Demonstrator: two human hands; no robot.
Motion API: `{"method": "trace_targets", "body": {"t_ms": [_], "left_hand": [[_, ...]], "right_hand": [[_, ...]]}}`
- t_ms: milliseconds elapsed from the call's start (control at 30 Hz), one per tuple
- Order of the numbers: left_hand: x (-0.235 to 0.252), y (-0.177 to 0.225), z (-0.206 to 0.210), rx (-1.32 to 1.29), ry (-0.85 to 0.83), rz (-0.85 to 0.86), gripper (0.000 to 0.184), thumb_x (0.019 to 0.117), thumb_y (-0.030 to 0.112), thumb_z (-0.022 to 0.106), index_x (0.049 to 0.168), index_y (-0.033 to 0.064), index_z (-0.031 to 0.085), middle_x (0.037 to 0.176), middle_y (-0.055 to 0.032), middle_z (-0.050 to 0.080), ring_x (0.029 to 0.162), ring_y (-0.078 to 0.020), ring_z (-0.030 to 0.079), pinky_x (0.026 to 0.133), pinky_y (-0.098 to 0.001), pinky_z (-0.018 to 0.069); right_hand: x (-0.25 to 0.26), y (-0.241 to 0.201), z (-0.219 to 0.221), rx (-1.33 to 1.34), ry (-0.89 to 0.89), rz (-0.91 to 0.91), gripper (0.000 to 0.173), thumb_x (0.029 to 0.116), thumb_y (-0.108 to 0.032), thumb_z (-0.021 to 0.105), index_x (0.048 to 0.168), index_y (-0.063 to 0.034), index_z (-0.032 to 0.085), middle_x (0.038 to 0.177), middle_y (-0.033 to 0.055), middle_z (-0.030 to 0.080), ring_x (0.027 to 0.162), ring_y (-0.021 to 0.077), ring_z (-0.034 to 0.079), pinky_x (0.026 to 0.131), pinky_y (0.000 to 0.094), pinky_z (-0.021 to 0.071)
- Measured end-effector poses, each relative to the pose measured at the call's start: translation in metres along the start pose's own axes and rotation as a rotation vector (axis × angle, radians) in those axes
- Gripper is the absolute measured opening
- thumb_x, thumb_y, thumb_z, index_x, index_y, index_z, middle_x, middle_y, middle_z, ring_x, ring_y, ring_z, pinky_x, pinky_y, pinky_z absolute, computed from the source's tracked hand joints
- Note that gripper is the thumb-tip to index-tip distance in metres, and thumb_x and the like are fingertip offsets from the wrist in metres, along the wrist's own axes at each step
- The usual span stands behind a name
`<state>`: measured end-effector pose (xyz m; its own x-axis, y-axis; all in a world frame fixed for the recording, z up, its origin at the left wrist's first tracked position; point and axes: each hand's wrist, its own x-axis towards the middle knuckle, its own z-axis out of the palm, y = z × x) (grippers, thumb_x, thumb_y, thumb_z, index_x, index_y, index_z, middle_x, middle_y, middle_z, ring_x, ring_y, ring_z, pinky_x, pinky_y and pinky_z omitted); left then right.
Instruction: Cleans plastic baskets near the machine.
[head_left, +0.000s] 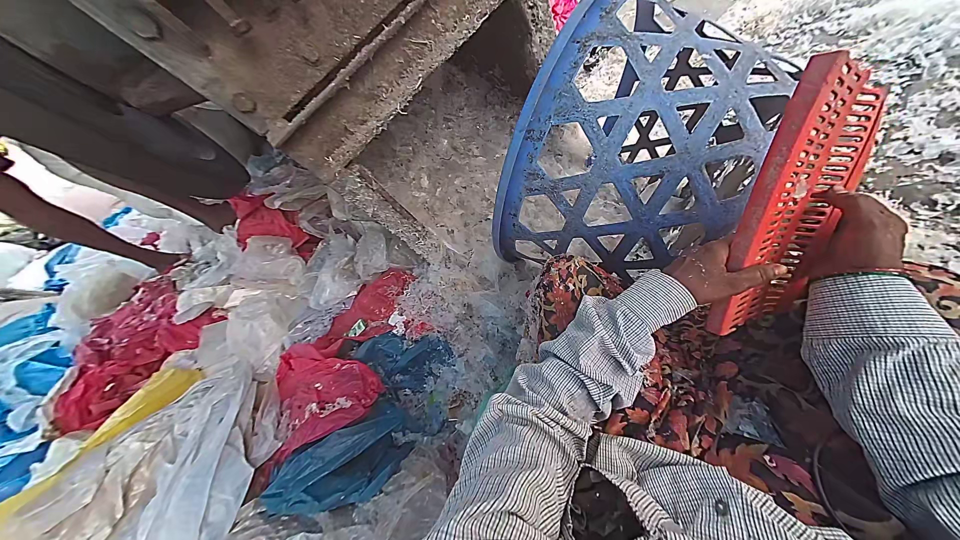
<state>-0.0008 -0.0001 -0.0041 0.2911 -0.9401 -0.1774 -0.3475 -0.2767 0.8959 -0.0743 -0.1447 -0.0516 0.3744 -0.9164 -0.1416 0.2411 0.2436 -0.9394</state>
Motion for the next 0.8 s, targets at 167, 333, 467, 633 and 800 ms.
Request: {"method": "trace_targets", "body": {"t_ms": [167, 333, 467, 633, 800], "left_hand": [[0.001, 0.000, 0.001, -0.015, 0.013, -0.010, 0.041, 0.1029, 0.013, 0.062, 0.132, -0.0147, 0.054, 0.117, -0.0330, 0.066, 0.111, -0.0394, 0.067, 0.103, -0.0526, 0.0497], [0.003, -0.006, 0.002, -0.015, 0.014, 0.008, 0.043, 0.1026, 0.014, 0.063, 0.132, -0.0145, 0.053, 0.117, -0.0333, 0.066, 0.112, -0.0404, 0.066, 0.103, -0.0544, 0.0495], [-0.001, 0.002, 0.001, -0.006, 0.014, -0.030, 0.043, 0.1030, 0.014, 0.062, 0.133, -0.0144, 0.053, 0.119, -0.0333, 0.065, 0.114, -0.0402, 0.066, 0.104, -0.0535, 0.0484], [-0.002, 0.002, 0.000, -0.007, 0.018, -0.018, 0.042, 0.1025, 0.014, 0.063, 0.132, -0.0150, 0.054, 0.118, -0.0336, 0.066, 0.112, -0.0405, 0.066, 0.103, -0.0534, 0.0491], [-0.005, 0.005, 0.001, -0.021, 0.013, -0.004, 0.041, 0.1024, 0.014, 0.063, 0.130, -0.0147, 0.055, 0.116, -0.0326, 0.067, 0.110, -0.0395, 0.067, 0.102, -0.0533, 0.0499]], "right_hand": [[-0.004, -0.004, 0.002, -0.008, 0.023, 0.014, 0.007, 0.1009, -0.022, 0.056, 0.095, -0.0202, 0.055, 0.085, -0.0111, 0.058, 0.076, -0.0023, 0.060, 0.071, 0.0209, 0.0523], [-0.017, -0.019, 0.010, 0.030, 0.041, 0.040, 0.010, 0.1042, -0.013, 0.053, 0.095, -0.0137, 0.055, 0.084, -0.0080, 0.058, 0.073, -0.0040, 0.059, 0.069, 0.0161, 0.0511], [-0.018, -0.021, 0.011, 0.038, 0.036, 0.047, 0.015, 0.1040, -0.012, 0.053, 0.090, -0.0152, 0.052, 0.079, -0.0093, 0.057, 0.068, -0.0045, 0.059, 0.065, 0.0151, 0.0512], [-0.019, -0.021, 0.013, 0.086, 0.041, 0.053, 0.013, 0.1032, -0.011, 0.053, 0.090, -0.0155, 0.054, 0.080, -0.0092, 0.058, 0.070, -0.0033, 0.059, 0.065, 0.0166, 0.0514], [-0.017, -0.017, 0.012, 0.114, 0.057, 0.033, 0.014, 0.1009, -0.010, 0.056, 0.088, -0.0160, 0.055, 0.077, -0.0104, 0.060, 0.070, -0.0040, 0.061, 0.066, 0.0159, 0.0521]]}}
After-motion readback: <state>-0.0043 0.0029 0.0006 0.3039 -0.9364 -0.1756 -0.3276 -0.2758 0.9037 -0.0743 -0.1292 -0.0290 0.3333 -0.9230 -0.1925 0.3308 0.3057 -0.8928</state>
